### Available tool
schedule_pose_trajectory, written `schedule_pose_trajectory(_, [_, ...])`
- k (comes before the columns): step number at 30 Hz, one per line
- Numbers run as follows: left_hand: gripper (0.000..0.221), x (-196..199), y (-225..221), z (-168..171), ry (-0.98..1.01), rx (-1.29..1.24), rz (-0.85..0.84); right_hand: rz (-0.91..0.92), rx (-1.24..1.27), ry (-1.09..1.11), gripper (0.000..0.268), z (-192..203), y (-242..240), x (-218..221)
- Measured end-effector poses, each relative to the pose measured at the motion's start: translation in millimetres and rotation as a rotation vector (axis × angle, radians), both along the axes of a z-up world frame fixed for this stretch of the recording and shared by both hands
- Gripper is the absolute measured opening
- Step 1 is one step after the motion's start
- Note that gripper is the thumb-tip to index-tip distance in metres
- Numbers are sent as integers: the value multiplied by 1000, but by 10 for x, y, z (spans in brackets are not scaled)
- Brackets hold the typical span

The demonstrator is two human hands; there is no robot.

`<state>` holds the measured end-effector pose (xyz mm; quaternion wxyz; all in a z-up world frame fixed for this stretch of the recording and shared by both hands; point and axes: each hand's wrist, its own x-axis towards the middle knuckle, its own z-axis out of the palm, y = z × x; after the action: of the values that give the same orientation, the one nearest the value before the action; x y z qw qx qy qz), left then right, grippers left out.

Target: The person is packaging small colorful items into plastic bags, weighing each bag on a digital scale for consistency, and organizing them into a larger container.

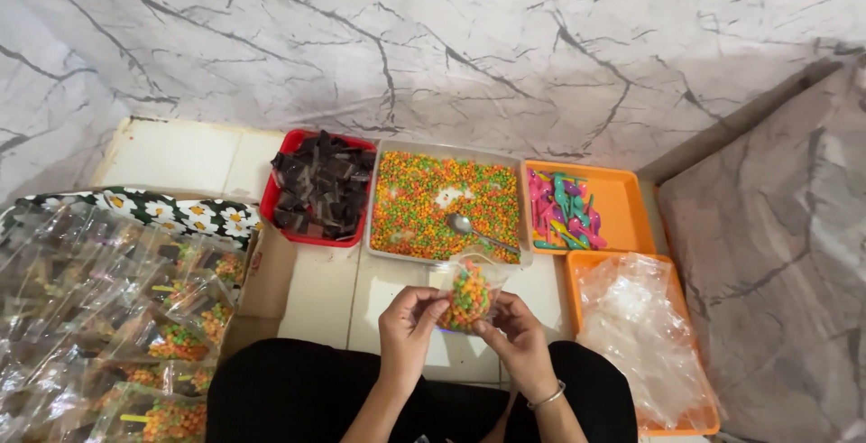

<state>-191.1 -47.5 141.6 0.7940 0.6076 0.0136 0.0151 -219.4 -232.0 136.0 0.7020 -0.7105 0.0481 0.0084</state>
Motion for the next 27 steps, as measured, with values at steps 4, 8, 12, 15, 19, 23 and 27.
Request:
schedule_pose_trajectory(4, [8, -126, -47, 29, 103, -169, -38, -123, 167, 4, 26, -22, -132, -156])
schedule_pose_trajectory(8, [9, -226, -72, -32, 222, -337, -103, -265, 83, -39, 8, 170, -137, -260])
schedule_pose_trajectory(12, [14, -297, -116, -112, 189, -384, -188, -333, 52, -113, 4, 291, -113, -355])
schedule_pose_trajectory(15, [15, -341, -101, -58, 157, -412, -283, -324, 8, -96, 2, 445, -41, -426])
schedule_pose_trajectory(19, [17, -441, -65, 91, 166, -278, -309, -319, -41, -99, 4, 514, 1, -502])
schedule_pose_trajectory(23, [17, -504, -18, 110, 135, -278, -301, -319, -100, -90, 3, 621, -1, -557])
schedule_pose_trajectory(27, [14, -516, 90, 120, 113, -281, -305, -315, -93, -11, 6, 681, -77, -577])
